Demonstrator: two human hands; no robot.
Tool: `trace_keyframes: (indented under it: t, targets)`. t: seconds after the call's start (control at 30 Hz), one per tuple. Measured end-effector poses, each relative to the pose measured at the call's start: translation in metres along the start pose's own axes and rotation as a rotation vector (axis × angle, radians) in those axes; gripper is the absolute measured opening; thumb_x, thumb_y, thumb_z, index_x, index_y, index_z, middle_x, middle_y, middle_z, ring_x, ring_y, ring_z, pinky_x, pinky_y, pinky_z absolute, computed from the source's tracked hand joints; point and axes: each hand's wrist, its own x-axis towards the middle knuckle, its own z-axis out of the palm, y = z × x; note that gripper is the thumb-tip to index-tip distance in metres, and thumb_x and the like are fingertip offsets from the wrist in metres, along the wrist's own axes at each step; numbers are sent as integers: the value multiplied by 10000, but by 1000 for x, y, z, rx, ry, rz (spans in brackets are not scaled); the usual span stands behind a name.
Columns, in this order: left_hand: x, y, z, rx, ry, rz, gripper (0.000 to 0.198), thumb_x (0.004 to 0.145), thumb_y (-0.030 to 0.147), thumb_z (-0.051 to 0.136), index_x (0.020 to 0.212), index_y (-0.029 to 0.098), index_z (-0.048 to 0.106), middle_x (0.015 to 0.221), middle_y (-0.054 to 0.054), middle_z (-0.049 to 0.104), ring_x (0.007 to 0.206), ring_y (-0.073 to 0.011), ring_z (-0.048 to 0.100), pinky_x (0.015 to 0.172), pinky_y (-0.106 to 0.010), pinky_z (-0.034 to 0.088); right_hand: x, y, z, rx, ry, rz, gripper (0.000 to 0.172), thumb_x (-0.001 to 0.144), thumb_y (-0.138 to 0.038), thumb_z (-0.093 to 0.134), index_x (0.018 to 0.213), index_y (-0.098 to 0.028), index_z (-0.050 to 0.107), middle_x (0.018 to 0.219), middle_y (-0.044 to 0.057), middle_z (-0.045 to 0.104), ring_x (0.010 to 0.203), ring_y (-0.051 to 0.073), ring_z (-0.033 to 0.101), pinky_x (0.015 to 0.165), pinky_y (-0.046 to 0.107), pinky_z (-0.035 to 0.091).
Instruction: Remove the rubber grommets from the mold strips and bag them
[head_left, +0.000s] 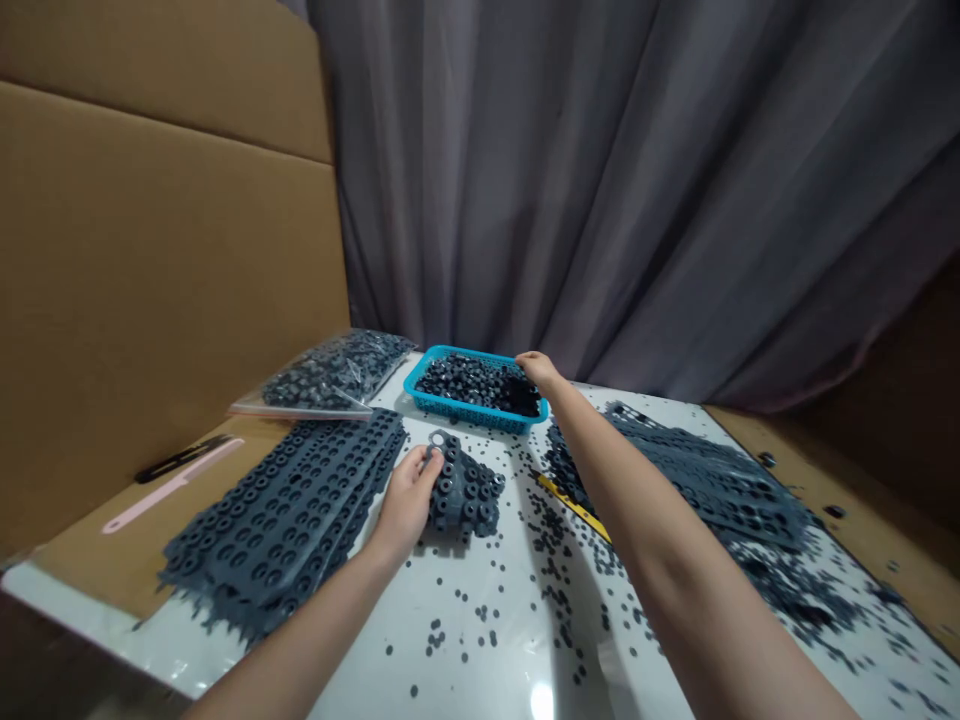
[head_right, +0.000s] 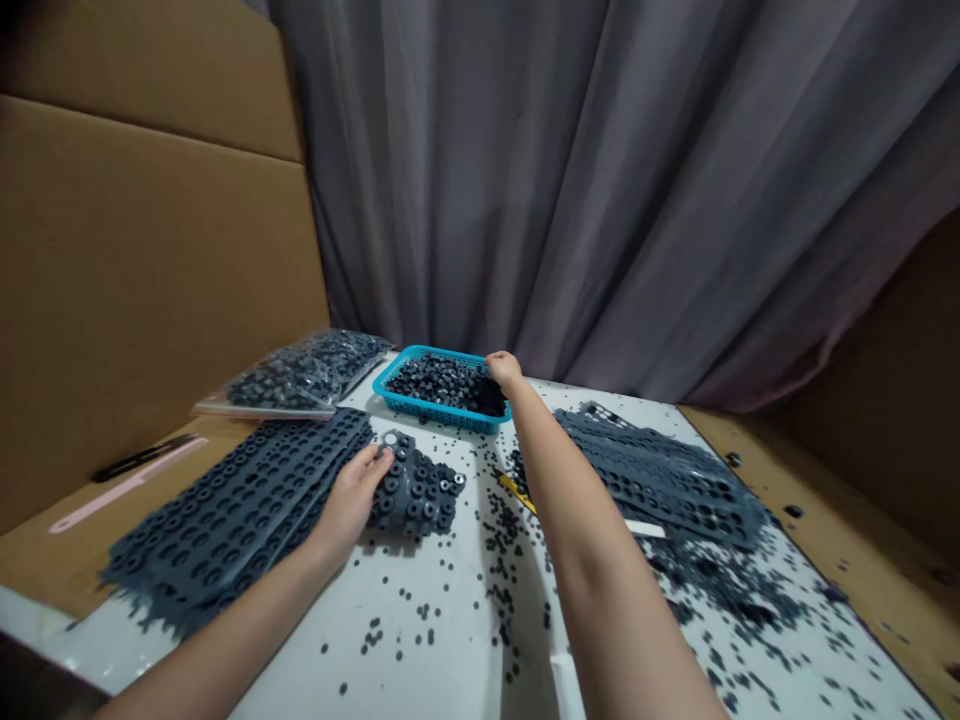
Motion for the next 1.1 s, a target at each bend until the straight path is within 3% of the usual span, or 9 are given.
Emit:
trace_keyframes:
  t: [0.23,0.37,0.47,0.63,0.7,0.77,0.83,0.97,1.1]
  targets:
    - [5,-7,0,14,13,30,459,648,589,648,644,179,441,550,67,382,505,-86,361,486,-196,286,24,-6,1,-208,-71,149,315,883,-307,533,1156,-150,527,1158,81,555,975,203,580,808,399,505]
    - [5,-9,-3,16,30,59,448,690,597,610,664,186,432,576,63,380,520,-88,359,501,-196,289,19,-13,-6,-280,-62,84,291,885,-301,531,1131,-145,542,1138,81,566,967,199,582,813,395,501]
    - [6,-9,-6,19,37,83,421,715,583,595,691,188,450,604,52,404,546,-98,385,523,-199,310,6,-25,-8,-312,3,-55,173,837,-198,566,974,-106,618,1020,101,625,947,213,582,848,357,450]
    - [5,-7,-6,18,33,148,370,756,541,578,713,191,465,644,35,432,601,-119,427,568,-209,338,-57,-50,0,-304,-31,-384,76,785,-181,556,797,-168,629,827,38,650,811,166,577,764,268,417]
    - [5,-6,-5,16,18,177,351,772,524,566,718,191,466,649,34,434,612,-123,427,586,-214,342,-96,-57,4,-308,-145,-512,69,772,-220,578,724,-186,614,715,4,621,706,147,553,695,257,411]
    - [3,-4,-4,19,1,207,331,785,508,555,731,192,473,650,34,433,615,-125,422,598,-218,342,-132,-60,9,-339,-356,-790,113,806,-238,538,723,-184,592,690,12,585,647,146,515,638,269,386]
    - [1,-1,-2,36,-19,241,309,792,487,552,732,192,482,654,33,436,619,-127,414,602,-222,339,-160,-59,12,-416,-428,-918,101,817,-242,529,745,-191,577,690,17,572,645,154,501,626,278,358]
    - [-9,7,1,123,-72,322,272,781,440,562,700,185,517,663,13,472,649,-147,427,624,-245,349,-189,-45,12,-519,-361,-854,123,797,-307,564,732,-207,534,660,23,569,602,171,477,586,286,314]
    - [-17,10,-1,244,-245,370,240,791,413,507,717,185,516,662,4,464,660,-161,421,641,-272,348,-201,-29,7,-533,-414,-675,183,814,-375,526,719,-224,482,628,16,546,566,183,481,530,279,323]
